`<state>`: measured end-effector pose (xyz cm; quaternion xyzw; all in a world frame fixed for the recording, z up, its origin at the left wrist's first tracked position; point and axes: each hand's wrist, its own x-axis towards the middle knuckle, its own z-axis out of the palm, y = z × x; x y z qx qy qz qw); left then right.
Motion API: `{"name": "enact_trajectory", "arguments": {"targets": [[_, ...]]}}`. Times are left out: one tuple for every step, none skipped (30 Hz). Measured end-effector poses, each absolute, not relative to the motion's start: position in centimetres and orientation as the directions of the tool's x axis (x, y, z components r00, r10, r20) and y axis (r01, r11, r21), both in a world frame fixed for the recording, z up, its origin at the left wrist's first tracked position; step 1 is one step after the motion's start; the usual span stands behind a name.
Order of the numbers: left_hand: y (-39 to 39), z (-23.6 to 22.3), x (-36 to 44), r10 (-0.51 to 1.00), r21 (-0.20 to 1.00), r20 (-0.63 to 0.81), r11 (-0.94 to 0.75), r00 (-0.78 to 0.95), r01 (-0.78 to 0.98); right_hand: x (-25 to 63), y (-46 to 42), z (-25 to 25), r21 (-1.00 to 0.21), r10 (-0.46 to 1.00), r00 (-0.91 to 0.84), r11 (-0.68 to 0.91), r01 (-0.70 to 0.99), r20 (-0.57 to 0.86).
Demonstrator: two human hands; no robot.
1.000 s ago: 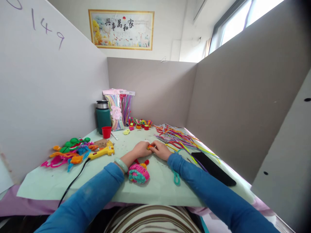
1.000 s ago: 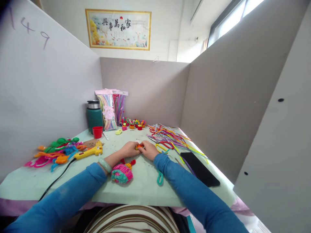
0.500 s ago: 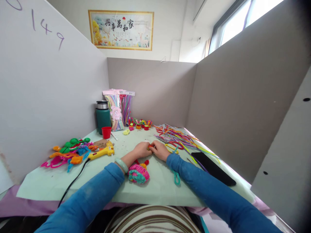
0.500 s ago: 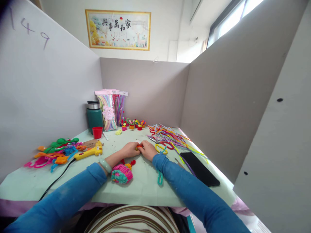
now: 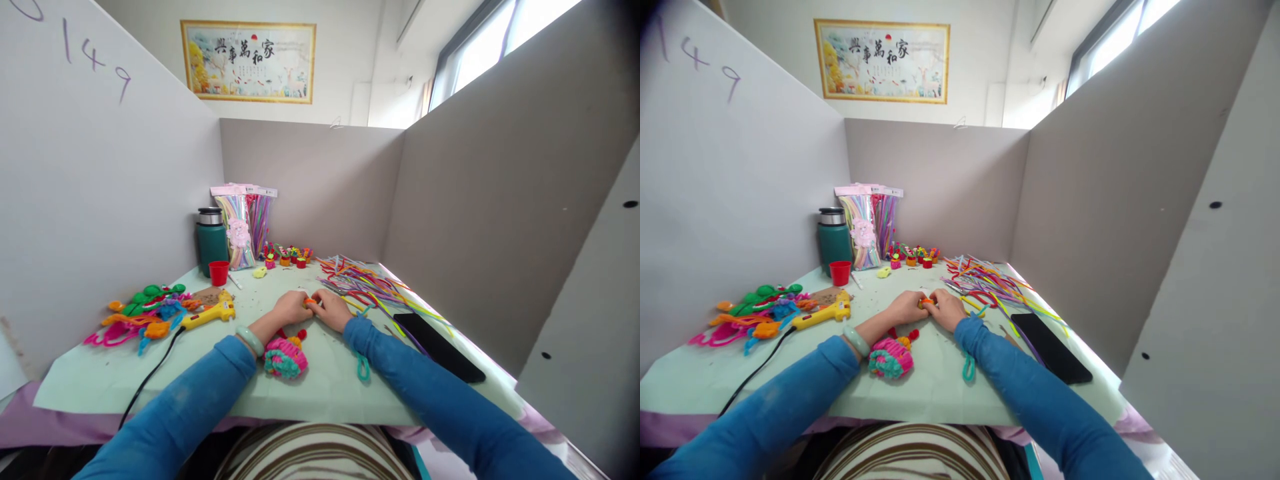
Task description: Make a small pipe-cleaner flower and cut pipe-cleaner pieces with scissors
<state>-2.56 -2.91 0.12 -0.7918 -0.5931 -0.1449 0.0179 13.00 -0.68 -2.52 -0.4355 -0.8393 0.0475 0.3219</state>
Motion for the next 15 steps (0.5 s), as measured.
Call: {"name": "enact_trajectory", "arguments": {"targets": [[-2.91, 0.13, -2.57, 0.934, 0.143, 0.251, -0.296, 0.255, 0.944, 13.03, -0.55, -2.6, -0.355, 0.759, -0.417, 0.618, 0.701, 0.5], [-2.91, 0.15, -2.58, 0.934, 0.141, 0.249, -0.298, 0.257, 0.944, 13.05, -0.44, -2.67, -0.348, 0.757, -0.422, 0.621, 0.702, 0.499], [-2.91, 0.16, -2.6, 0.933, 0.139, 0.247, -0.3, 0.26, 0.944, 13.06, -0.35, -2.72, -0.342, 0.756, -0.427, 0.622, 0.704, 0.496], [-2.89, 0.16, -2.62, 0.933, 0.137, 0.245, -0.303, 0.264, 0.943, 13.07, -0.3, -2.73, -0.336, 0.756, -0.429, 0.622, 0.707, 0.495], [-2.87, 0.16, -2.65, 0.933, 0.136, 0.242, -0.305, 0.267, 0.942, 13.07, -0.29, -2.71, -0.332, 0.756, -0.431, 0.621, 0.71, 0.492], [-2.84, 0.15, -2.67, 0.932, 0.136, 0.242, -0.308, 0.27, 0.942, 13.06, -0.32, -2.67, -0.329, 0.757, -0.431, 0.62, 0.713, 0.491], [-2.8, 0.12, -2.7, 0.931, 0.136, 0.244, -0.31, 0.272, 0.941, 13.06, -0.37, -2.62, -0.326, 0.757, -0.432, 0.619, 0.714, 0.491], [-2.76, 0.09, -2.72, 0.93, 0.136, 0.244, -0.312, 0.274, 0.94, 13.05, -0.42, -2.56, -0.323, 0.755, -0.432, 0.62, 0.715, 0.493], [-2.72, 0.06, -2.74, 0.93, 0.135, 0.244, -0.313, 0.275, 0.94, 13.05, -0.47, -2.51, -0.32, 0.753, -0.432, 0.621, 0.715, 0.496], [-2.68, 0.02, -2.75, 0.93, 0.135, 0.243, -0.314, 0.276, 0.94, 13.05, -0.5, -2.49, -0.317, 0.751, -0.431, 0.622, 0.716, 0.5], [-2.64, -0.02, -2.76, 0.93, 0.135, 0.242, -0.314, 0.276, 0.94, 13.05, -0.51, -2.49, -0.314, 0.75, -0.431, 0.623, 0.716, 0.502], [-2.61, -0.05, -2.76, 0.931, 0.135, 0.241, -0.313, 0.276, 0.94, 13.06, -0.5, -2.51, -0.312, 0.748, -0.432, 0.624, 0.717, 0.503], [-2.59, -0.07, -2.77, 0.931, 0.135, 0.24, -0.312, 0.274, 0.941, 13.06, -0.47, -2.55, -0.31, 0.748, -0.432, 0.623, 0.718, 0.503], [-2.58, -0.08, -2.77, 0.932, 0.136, 0.241, -0.31, 0.272, 0.941, 13.07, -0.43, -2.59, -0.308, 0.749, -0.432, 0.622, 0.72, 0.502], [-2.57, -0.08, -2.77, 0.932, 0.137, 0.24, -0.311, 0.273, 0.94, 13.07, -0.4, -2.63, -0.308, 0.751, -0.431, 0.62, 0.722, 0.501]]}}
